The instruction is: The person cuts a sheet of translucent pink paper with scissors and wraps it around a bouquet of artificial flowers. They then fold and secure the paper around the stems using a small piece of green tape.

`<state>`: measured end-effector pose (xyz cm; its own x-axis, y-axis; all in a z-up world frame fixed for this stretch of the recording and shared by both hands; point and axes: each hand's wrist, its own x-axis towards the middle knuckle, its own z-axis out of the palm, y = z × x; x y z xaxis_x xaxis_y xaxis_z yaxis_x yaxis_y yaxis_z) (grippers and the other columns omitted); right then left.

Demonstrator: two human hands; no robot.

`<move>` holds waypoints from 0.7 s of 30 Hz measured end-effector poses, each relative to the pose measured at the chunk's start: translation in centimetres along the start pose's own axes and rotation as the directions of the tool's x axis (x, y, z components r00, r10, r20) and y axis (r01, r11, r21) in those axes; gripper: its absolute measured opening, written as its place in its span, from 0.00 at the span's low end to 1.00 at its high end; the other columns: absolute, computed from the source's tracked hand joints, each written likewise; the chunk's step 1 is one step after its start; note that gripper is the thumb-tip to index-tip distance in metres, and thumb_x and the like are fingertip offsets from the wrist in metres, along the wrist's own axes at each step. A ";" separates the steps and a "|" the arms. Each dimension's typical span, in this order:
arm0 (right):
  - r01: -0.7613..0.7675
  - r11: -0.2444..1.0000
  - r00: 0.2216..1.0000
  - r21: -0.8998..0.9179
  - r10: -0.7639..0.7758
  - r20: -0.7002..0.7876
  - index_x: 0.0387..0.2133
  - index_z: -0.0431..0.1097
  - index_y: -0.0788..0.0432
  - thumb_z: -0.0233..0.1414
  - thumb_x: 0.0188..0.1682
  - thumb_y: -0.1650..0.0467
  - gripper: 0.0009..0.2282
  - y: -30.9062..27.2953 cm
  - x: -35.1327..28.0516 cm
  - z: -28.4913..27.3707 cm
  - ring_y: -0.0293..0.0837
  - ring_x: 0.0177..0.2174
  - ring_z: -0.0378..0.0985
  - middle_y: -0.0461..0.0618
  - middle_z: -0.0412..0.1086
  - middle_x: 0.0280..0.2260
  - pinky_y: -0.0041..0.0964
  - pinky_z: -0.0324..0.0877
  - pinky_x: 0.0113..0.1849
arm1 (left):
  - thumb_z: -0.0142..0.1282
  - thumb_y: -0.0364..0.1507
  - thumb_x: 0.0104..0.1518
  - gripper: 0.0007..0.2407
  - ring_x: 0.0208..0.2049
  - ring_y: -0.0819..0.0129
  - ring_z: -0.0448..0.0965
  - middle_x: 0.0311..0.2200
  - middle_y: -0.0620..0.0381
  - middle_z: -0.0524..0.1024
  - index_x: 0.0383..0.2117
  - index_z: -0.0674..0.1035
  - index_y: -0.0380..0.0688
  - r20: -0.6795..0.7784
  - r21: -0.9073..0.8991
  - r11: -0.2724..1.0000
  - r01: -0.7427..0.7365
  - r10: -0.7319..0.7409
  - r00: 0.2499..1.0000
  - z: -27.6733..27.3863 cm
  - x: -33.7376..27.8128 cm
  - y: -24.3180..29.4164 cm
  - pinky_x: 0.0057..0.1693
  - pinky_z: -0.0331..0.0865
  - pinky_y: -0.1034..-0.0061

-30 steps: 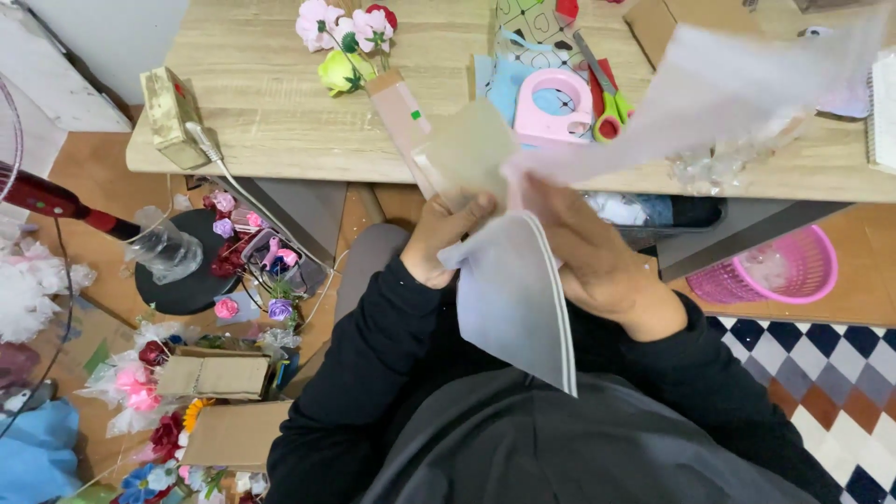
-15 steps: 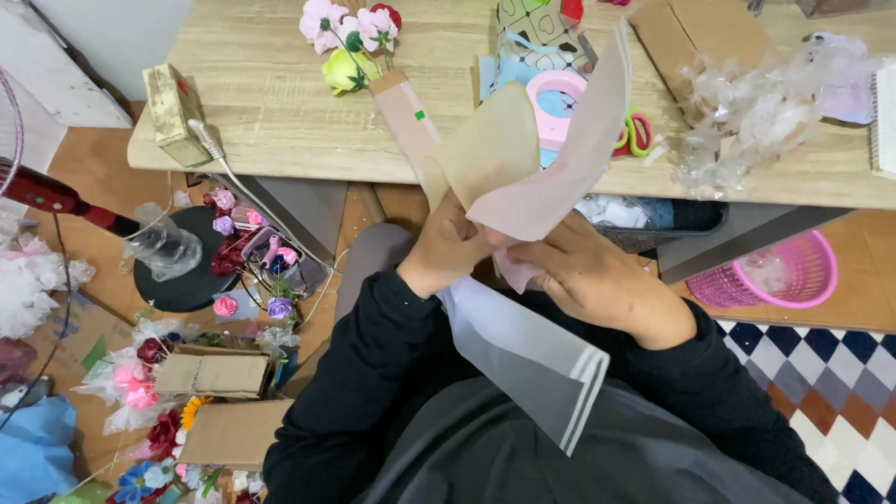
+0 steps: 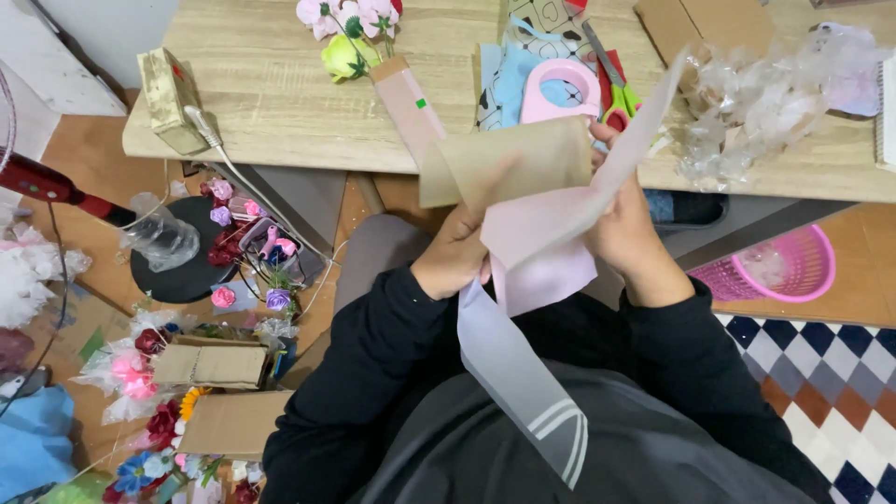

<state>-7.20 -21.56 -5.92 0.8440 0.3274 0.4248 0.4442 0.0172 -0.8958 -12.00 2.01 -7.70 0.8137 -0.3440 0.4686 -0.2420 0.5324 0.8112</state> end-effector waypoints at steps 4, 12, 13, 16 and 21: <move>-0.242 0.901 0.963 0.359 0.269 -0.028 0.71 0.46 0.56 0.51 0.45 0.78 0.36 2.2 -0.2 -0.3 0.46 0.50 0.76 0.51 0.67 0.55 0.49 0.76 0.50 | 0.45 0.32 0.69 0.15 0.13 0.76 0.76 0.40 0.44 0.79 0.55 0.72 0.34 -0.035 0.070 0.995 0.069 -0.067 0.997 0.8 0.2 1.7 0.20 0.71 0.90; -0.260 0.768 0.955 0.585 0.293 0.041 0.70 0.52 0.53 0.55 0.39 0.83 0.41 7.8 -0.8 -2.3 0.51 0.51 0.78 0.56 0.69 0.56 0.53 0.78 0.45 | 0.46 0.37 0.64 0.15 0.14 0.65 0.77 0.18 0.44 0.77 0.32 0.79 0.34 -0.255 0.282 0.843 0.459 -0.395 0.882 3.0 -0.1 5.4 0.30 0.75 0.81; -0.261 0.769 0.955 0.583 0.293 0.041 0.70 0.52 0.53 0.55 0.39 0.83 0.41 5.1 -0.3 -1.4 0.51 0.51 0.78 0.56 0.69 0.56 0.53 0.78 0.45 | 0.46 0.37 0.64 0.15 0.14 0.65 0.77 0.18 0.44 0.77 0.32 0.79 0.34 -0.255 0.280 0.844 0.457 -0.394 0.883 3.2 -0.1 5.6 0.30 0.75 0.81; -0.199 0.821 0.960 0.535 0.274 -0.063 0.68 0.55 0.49 0.54 0.39 0.86 0.40 -0.9 0.9 0.9 0.47 0.54 0.77 0.51 0.69 0.59 0.46 0.78 0.50 | 0.46 0.38 0.62 0.18 0.14 0.62 0.78 0.10 0.44 0.76 0.25 0.81 0.34 -0.334 0.325 0.753 0.573 -0.475 0.814 2.1 -0.2 4.1 0.33 0.76 0.78; -0.085 0.921 0.920 0.379 0.219 -0.325 0.72 0.46 0.42 0.60 0.45 0.86 0.45 2.1 1.0 0.6 0.49 0.45 0.84 0.59 0.76 0.49 0.47 0.82 0.51 | 0.49 0.28 0.63 0.25 0.62 0.59 0.68 0.62 0.45 0.69 0.69 0.60 0.41 -0.194 0.213 0.874 0.437 -0.401 0.895 -0.3 -0.7 0.3 0.64 0.64 0.57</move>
<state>-5.63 -20.61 -7.43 0.9715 -0.0024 0.2369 0.2230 0.3464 -0.9112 -12.46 2.60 -7.87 0.9280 -0.3717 0.0266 0.0318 0.1501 0.9882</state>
